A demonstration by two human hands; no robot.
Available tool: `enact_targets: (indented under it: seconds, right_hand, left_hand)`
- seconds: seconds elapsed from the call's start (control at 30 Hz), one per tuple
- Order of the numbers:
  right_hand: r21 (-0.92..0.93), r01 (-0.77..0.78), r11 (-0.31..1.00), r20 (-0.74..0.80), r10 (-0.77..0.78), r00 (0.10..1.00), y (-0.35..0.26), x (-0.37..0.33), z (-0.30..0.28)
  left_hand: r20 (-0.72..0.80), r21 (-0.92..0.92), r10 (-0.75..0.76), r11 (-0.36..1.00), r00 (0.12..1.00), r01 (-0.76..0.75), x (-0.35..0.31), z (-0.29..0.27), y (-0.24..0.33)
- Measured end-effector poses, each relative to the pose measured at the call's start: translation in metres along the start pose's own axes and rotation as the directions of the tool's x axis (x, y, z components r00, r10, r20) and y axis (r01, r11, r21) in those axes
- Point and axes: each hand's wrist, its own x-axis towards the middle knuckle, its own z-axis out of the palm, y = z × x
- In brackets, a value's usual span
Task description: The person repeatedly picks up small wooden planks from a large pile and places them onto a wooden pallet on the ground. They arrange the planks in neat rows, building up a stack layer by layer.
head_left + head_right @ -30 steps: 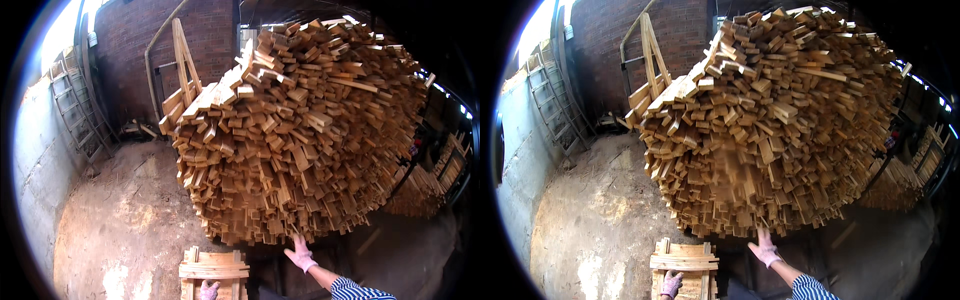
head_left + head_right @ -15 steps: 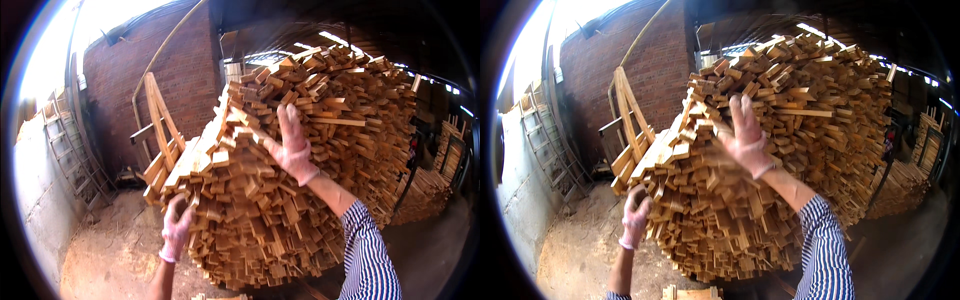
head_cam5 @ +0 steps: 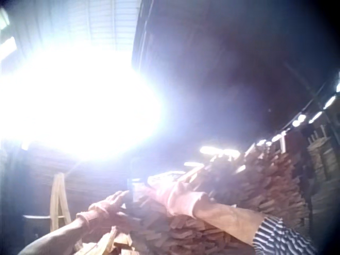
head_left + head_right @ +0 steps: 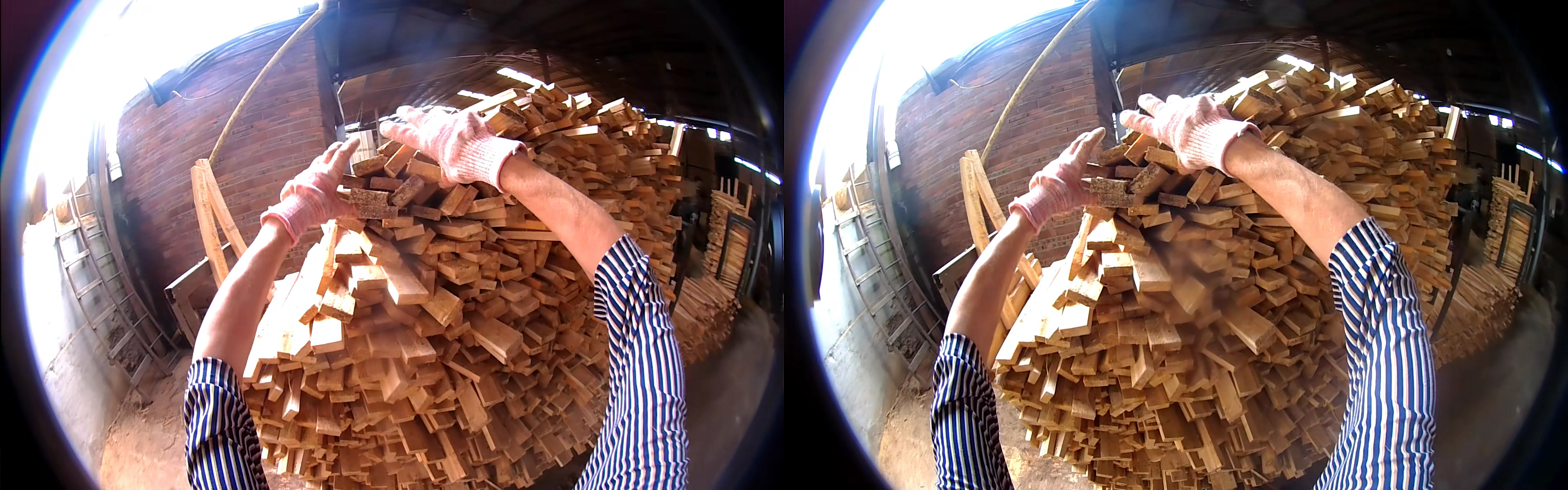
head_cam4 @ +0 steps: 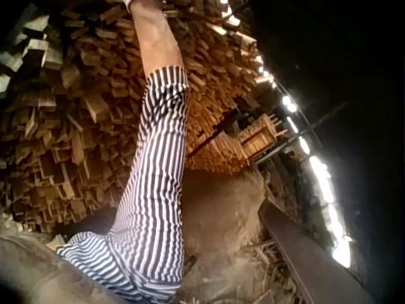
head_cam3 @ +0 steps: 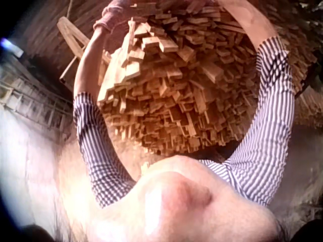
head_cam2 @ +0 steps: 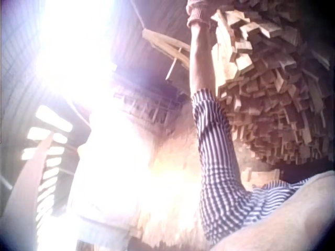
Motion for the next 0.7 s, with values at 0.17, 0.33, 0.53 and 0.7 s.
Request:
enact_targets:
  seconds: [0.17, 0.33, 0.53, 0.7]
  right_hand:
    - [0.187, 0.153, 0.970, -0.015, -0.153, 0.988, 0.014, 0.018, 0.022]
    - [0.687, 0.121, 0.717, -0.076, -0.096, 0.993, 0.064, 0.061, 0.013]
    - [0.051, 0.022, 0.998, 0.223, -0.033, 0.974, -0.030, 0.066, -0.002]
    - [0.313, 0.022, 0.950, 0.069, -0.046, 0.997, -0.031, 0.079, 0.006]
  left_hand:
    - [0.346, -0.549, 0.195, 0.835, 0.918, 0.030, 0.035, 0.016, -0.041]
    - [0.319, -0.770, 0.219, 0.627, 0.922, 0.117, 0.044, 0.040, -0.047]
    - [0.119, -0.466, 0.184, 0.878, 0.976, -0.109, 0.026, 0.022, -0.027]
    - [0.014, -0.624, 0.142, 0.775, 0.990, -0.102, 0.006, 0.012, -0.035]
